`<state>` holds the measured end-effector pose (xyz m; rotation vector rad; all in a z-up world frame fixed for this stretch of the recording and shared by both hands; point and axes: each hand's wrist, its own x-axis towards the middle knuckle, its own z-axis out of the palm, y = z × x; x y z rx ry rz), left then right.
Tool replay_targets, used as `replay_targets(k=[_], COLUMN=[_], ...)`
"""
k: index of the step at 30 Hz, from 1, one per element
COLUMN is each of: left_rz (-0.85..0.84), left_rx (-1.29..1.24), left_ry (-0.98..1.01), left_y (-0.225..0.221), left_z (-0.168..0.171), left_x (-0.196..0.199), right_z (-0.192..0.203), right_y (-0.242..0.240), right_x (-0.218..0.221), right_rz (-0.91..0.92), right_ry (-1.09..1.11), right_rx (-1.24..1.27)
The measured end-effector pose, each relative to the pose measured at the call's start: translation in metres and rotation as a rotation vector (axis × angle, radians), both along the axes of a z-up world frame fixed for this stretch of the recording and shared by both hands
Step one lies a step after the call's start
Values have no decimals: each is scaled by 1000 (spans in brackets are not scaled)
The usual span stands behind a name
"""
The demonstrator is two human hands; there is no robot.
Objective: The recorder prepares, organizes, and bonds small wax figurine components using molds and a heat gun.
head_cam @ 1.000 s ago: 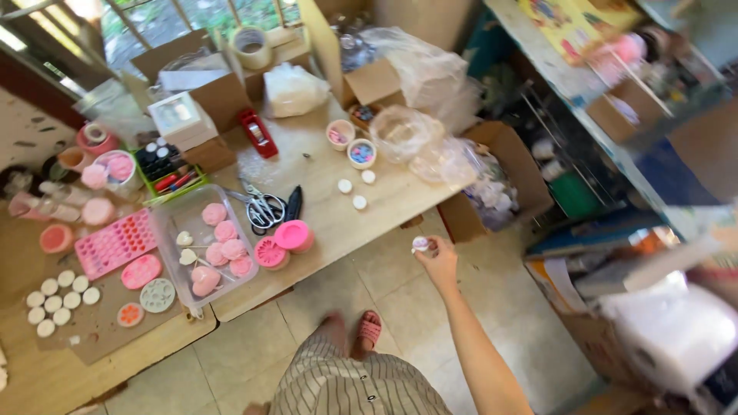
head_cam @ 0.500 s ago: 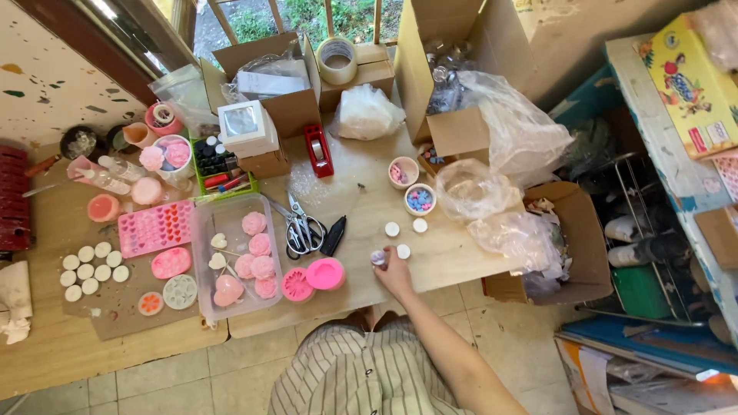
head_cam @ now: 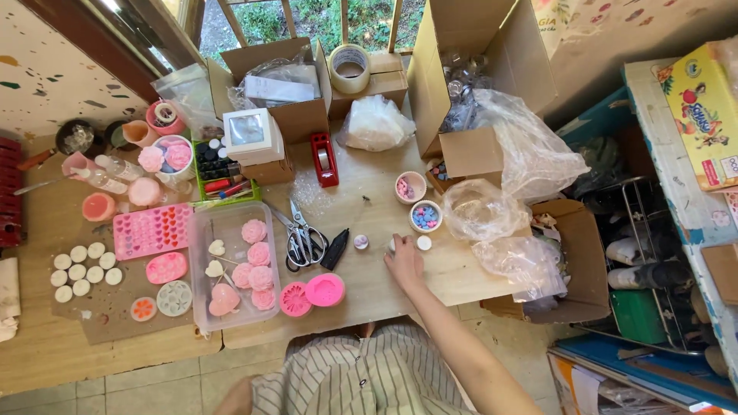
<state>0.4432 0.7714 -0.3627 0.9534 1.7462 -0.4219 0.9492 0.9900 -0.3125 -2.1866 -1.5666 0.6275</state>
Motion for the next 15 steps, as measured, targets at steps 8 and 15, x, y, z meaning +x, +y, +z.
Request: replay_targets(k=[8,15], left_rz=[-109,19], left_rx=[364,565], left_ry=[-189,-394], left_y=[144,160], left_z=[195,267], left_x=[127,189], right_z=[16,0], right_y=[22,108], right_x=[5,79], right_rz=[31,-181], right_ry=[-28,-23], right_rx=[4,187])
